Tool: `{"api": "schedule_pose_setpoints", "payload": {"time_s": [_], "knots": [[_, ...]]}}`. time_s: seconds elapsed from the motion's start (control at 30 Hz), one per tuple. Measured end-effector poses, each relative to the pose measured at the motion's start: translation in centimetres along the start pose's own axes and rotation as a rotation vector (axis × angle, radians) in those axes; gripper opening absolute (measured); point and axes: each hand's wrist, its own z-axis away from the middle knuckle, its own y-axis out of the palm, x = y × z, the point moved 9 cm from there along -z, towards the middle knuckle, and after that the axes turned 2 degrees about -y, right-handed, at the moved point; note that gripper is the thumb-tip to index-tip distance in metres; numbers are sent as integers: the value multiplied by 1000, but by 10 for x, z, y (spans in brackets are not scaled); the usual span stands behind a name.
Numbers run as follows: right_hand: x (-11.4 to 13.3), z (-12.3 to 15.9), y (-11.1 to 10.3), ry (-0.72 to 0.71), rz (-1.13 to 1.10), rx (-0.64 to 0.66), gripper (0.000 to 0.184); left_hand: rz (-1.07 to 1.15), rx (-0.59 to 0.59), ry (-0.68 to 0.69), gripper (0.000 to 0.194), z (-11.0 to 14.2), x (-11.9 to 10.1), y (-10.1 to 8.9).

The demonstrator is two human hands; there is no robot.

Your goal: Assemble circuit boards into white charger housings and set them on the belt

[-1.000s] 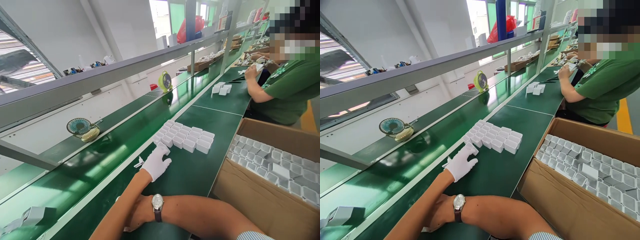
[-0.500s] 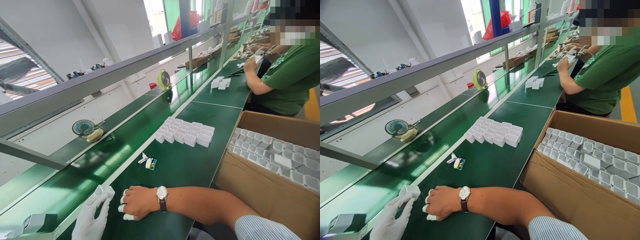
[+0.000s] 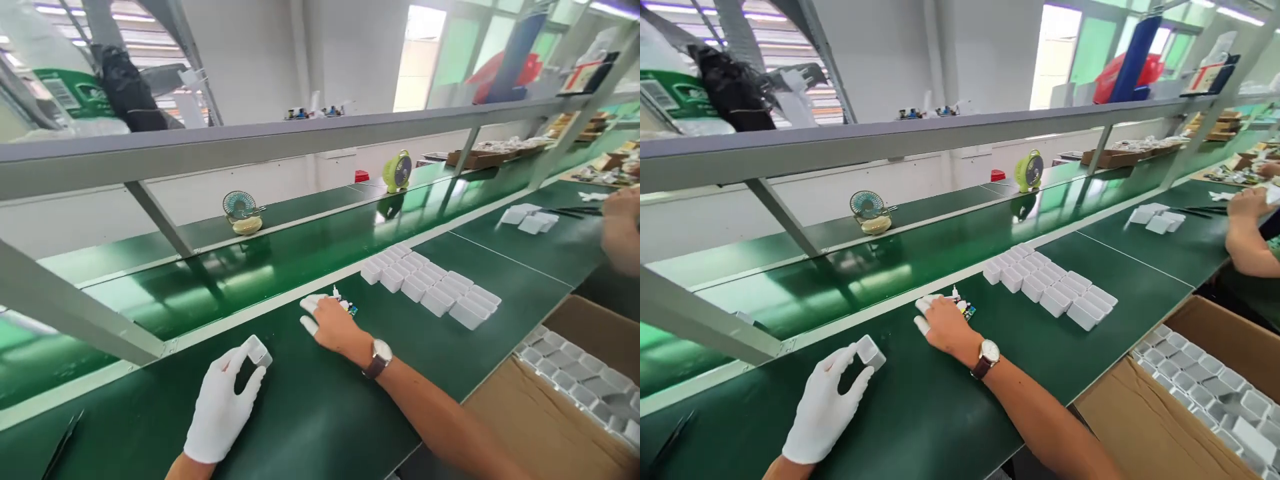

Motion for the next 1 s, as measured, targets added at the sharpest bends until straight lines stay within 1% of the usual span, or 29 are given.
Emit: {"api": "schedule_pose_setpoints", "payload": {"time_s": [0.07, 0.13, 0.2, 0.27, 0.33, 0.43, 0.5, 0.57, 0.6, 0.67, 0.77, 0.8, 0.83, 0.93, 0.97, 1.0], "knots": [[-26, -1, -3, 153, 61, 19, 39, 39, 14, -149, 55, 3, 13, 0], [-43, 2, -2, 244, 105, 54, 41, 104, 34, -260, 65, 6, 21, 2], [-49, 7, 1, 283, 135, 98, 43, 176, 56, -316, 71, 7, 25, 5], [-44, 11, 3, 272, 121, 121, 46, 235, 72, -330, 73, 8, 25, 8], [-31, 14, 2, 211, 10, 115, 48, 276, 92, -331, 75, 8, 24, 13], [-4, 16, 1, 75, -208, 93, 49, 310, 121, -343, 78, 9, 24, 20], [13, 16, -3, -34, -221, 61, 47, 317, 127, -340, 80, 9, 24, 23], [26, 16, -7, -168, -160, 40, 47, 315, 125, -331, 83, 9, 24, 24], [30, 17, -8, -230, -132, 53, 49, 313, 129, -328, 84, 9, 24, 25], [30, 20, -5, -304, -108, 125, 57, 313, 150, -331, 87, 9, 23, 28], [16, 23, 2, -290, -118, 252, 68, 316, 198, -348, 92, 9, 23, 32], [12, 24, 4, -275, -116, 278, 67, 315, 209, -357, 92, 10, 23, 33], [9, 24, 7, -265, -114, 296, 61, 314, 219, -365, 92, 10, 23, 34], [12, 23, 14, -251, -136, 296, 28, 318, 229, -384, 91, 9, 25, 37], [16, 22, 15, -253, -154, 287, 19, 318, 229, -386, 90, 9, 25, 37], [20, 21, 16, -255, -169, 271, 17, 316, 228, -385, 90, 9, 26, 38]]}}
